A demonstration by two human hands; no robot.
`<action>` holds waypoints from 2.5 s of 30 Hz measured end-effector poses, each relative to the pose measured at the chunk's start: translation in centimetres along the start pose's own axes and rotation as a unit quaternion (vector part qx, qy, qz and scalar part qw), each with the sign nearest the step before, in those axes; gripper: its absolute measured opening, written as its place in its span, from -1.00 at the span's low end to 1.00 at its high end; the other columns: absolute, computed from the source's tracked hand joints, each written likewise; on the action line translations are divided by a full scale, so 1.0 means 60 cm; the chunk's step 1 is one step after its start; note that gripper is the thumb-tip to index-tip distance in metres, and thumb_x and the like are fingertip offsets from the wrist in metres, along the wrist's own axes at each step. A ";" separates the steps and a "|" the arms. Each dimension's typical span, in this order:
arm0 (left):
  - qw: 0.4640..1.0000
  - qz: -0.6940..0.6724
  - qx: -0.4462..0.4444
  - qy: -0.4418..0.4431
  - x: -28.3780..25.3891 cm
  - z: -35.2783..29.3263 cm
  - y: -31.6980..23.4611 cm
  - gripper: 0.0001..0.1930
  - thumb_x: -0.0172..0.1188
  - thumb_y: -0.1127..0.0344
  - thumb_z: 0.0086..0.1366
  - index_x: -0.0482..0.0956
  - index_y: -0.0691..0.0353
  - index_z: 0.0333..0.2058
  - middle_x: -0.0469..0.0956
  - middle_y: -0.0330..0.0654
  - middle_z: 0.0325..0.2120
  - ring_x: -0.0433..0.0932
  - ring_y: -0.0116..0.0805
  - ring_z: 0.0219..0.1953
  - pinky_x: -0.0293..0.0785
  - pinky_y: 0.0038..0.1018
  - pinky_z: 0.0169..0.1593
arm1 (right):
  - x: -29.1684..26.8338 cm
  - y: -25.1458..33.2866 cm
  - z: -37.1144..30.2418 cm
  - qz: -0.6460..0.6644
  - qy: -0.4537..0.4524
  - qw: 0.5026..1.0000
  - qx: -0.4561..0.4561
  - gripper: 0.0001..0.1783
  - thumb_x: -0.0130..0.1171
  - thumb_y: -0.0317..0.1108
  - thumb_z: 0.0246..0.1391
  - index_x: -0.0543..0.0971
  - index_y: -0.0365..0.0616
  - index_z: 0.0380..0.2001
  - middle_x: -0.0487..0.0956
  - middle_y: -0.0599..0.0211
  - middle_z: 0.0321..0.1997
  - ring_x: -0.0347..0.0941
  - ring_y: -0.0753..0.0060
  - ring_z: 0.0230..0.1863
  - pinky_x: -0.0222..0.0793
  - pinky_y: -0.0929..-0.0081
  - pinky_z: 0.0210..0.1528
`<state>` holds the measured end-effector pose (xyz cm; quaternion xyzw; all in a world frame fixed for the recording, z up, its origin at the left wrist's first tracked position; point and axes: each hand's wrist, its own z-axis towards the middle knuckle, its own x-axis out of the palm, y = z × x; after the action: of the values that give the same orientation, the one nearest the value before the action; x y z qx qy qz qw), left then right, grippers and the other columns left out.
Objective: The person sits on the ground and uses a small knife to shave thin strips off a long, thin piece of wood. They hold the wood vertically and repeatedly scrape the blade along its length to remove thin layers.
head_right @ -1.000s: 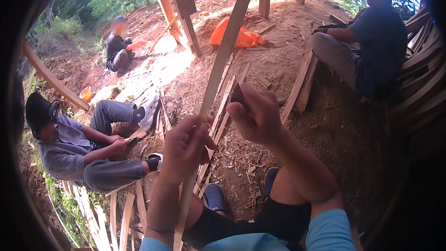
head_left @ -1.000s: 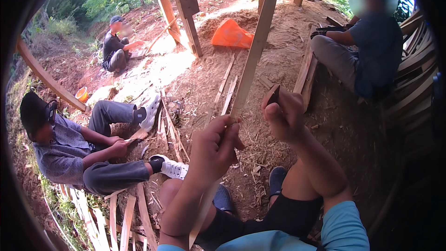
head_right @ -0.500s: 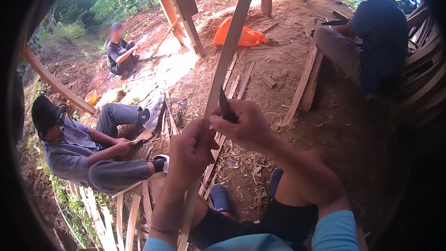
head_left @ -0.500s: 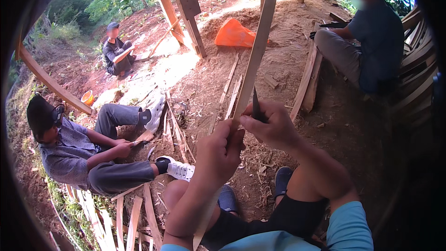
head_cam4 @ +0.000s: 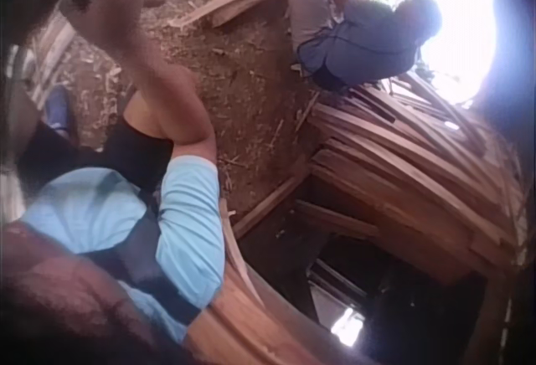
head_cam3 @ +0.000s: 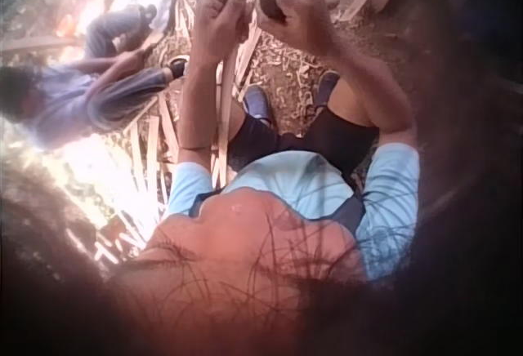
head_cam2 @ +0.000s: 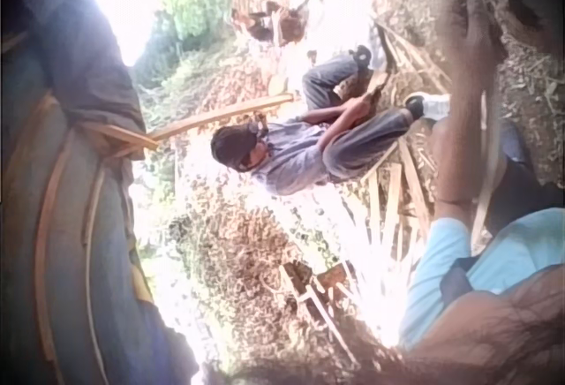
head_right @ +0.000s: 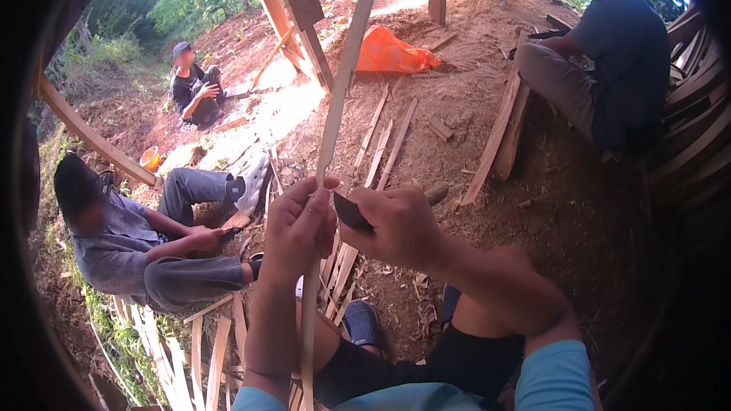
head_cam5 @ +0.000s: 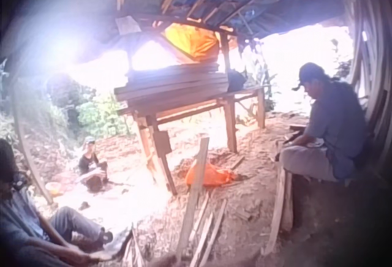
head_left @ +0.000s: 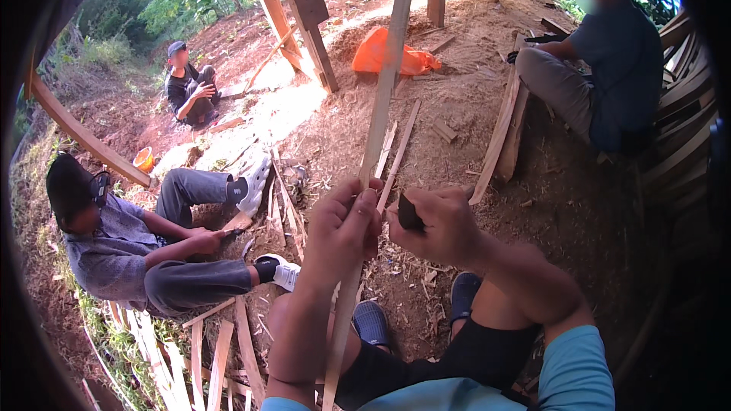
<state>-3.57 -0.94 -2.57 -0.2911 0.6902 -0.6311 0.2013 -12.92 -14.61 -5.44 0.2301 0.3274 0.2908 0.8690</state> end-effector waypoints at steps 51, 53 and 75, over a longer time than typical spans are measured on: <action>0.983 0.055 -0.125 0.121 0.037 -0.002 0.025 -0.68 -0.10 0.14 0.38 0.41 0.27 -0.10 0.45 -0.27 -0.62 0.46 -0.51 -0.68 0.42 -0.62 -0.58 | -0.063 -0.064 0.017 0.207 0.063 0.920 0.327 -0.62 0.12 -0.06 0.14 0.49 -0.23 -0.34 0.55 0.36 -0.51 0.51 0.64 -0.58 0.38 0.70 -0.64; 0.984 0.043 -0.125 0.119 0.035 0.003 0.024 -0.68 -0.10 0.14 0.37 0.41 0.27 -0.11 0.46 -0.27 -0.62 0.46 -0.51 -0.68 0.42 -0.62 -0.58 | -0.059 -0.066 0.019 0.192 0.054 0.930 0.308 -0.60 0.12 -0.02 0.13 0.50 -0.22 -0.35 0.56 0.35 -0.50 0.51 0.63 -0.59 0.38 0.69 -0.64; 0.966 -0.196 -0.167 0.030 -0.024 0.017 0.018 -0.64 -0.05 0.21 0.35 0.36 0.19 0.07 0.44 -0.27 -0.39 0.52 -0.45 -0.36 0.58 -0.43 -0.29 | -0.005 -0.042 0.009 -0.025 0.135 0.983 0.122 -0.58 -0.12 -0.29 0.24 0.30 -0.08 0.16 0.47 0.08 -0.16 0.49 0.11 -0.19 0.40 0.25 -0.22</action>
<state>-1.97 -0.71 -3.86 -0.4312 0.7213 -0.5420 0.0019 -11.83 -16.78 -6.41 0.2850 0.4802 0.2551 0.7893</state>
